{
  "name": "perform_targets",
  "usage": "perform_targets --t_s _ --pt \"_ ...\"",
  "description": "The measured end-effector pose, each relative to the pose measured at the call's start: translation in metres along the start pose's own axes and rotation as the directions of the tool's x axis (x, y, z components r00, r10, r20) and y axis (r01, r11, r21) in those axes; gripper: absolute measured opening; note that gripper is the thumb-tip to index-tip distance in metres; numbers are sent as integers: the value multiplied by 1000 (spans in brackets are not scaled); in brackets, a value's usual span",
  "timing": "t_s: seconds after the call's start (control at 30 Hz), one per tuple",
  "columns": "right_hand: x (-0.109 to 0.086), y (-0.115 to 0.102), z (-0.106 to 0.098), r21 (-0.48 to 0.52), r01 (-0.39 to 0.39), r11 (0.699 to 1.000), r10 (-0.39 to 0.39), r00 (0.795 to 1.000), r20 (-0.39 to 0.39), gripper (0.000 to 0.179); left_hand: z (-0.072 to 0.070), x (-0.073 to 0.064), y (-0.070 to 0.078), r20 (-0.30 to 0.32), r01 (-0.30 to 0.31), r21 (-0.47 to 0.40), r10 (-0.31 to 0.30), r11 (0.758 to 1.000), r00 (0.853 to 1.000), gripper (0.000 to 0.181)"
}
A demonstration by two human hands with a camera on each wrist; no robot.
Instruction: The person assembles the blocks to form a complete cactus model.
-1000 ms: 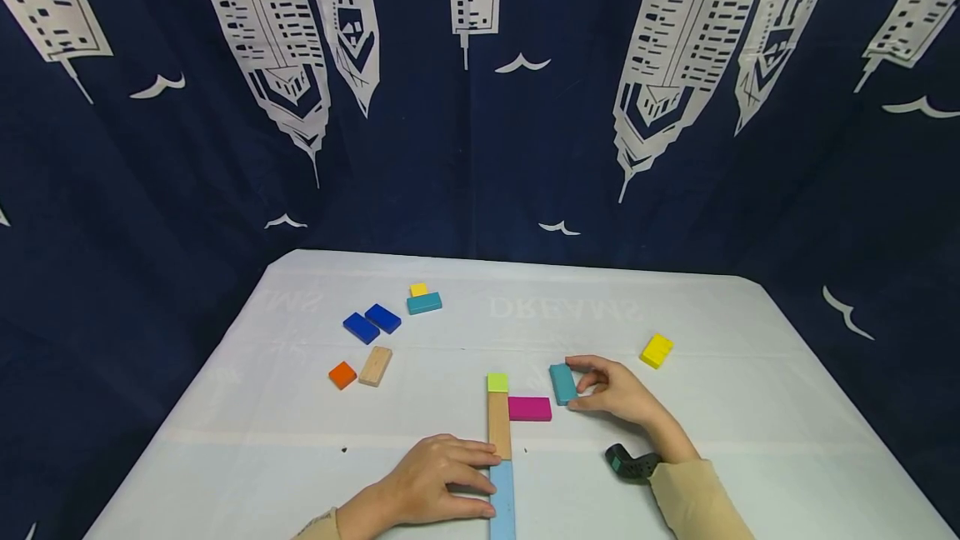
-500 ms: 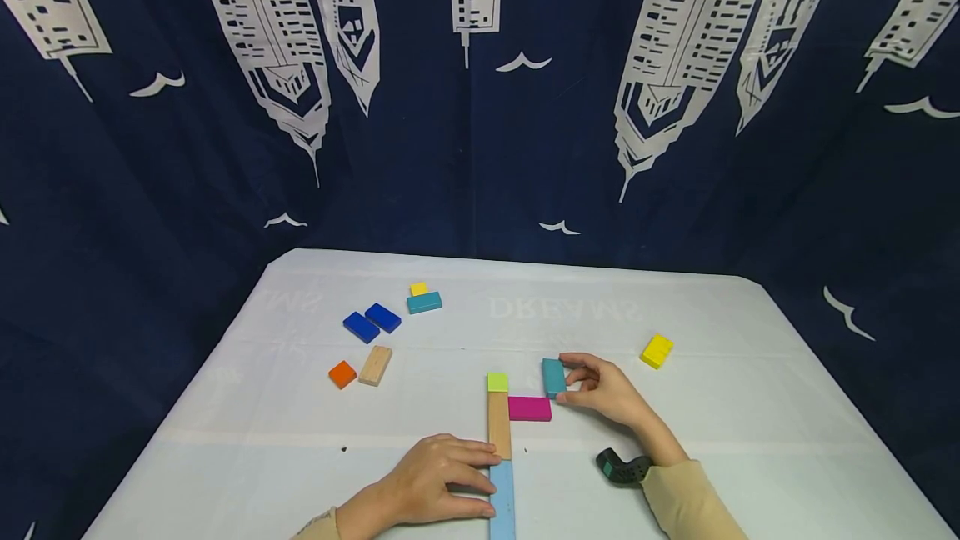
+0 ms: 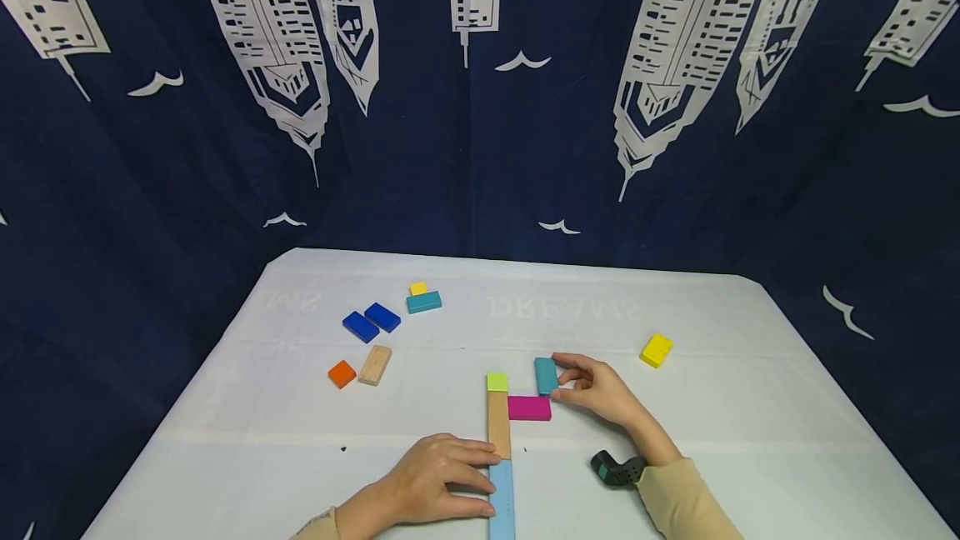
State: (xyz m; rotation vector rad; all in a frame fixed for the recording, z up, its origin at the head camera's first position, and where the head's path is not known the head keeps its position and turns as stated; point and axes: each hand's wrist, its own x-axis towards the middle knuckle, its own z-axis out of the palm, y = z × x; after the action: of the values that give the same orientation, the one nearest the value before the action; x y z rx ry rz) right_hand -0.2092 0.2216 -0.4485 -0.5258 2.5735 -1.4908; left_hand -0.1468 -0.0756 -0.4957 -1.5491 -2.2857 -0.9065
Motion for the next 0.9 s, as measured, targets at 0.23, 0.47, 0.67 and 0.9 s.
perform_targets --t_s 0.23,0.47,0.67,0.9 --pt "1 2 0 18 -2 1000 2 1000 8 54 0 1 -1 -8 -24 17 24 1000 1000 23" --pt "2 4 3 19 9 1000 -8 1000 -9 51 0 0 0 -1 2 -9 -2 1000 1000 24" --pt "0 -3 3 3 8 1000 -8 1000 -11 49 0 1 -1 -10 -27 21 27 999 1000 23" --pt "5 15 2 -3 -4 1000 4 998 -66 44 0 0 0 -8 -24 19 24 1000 1000 23"
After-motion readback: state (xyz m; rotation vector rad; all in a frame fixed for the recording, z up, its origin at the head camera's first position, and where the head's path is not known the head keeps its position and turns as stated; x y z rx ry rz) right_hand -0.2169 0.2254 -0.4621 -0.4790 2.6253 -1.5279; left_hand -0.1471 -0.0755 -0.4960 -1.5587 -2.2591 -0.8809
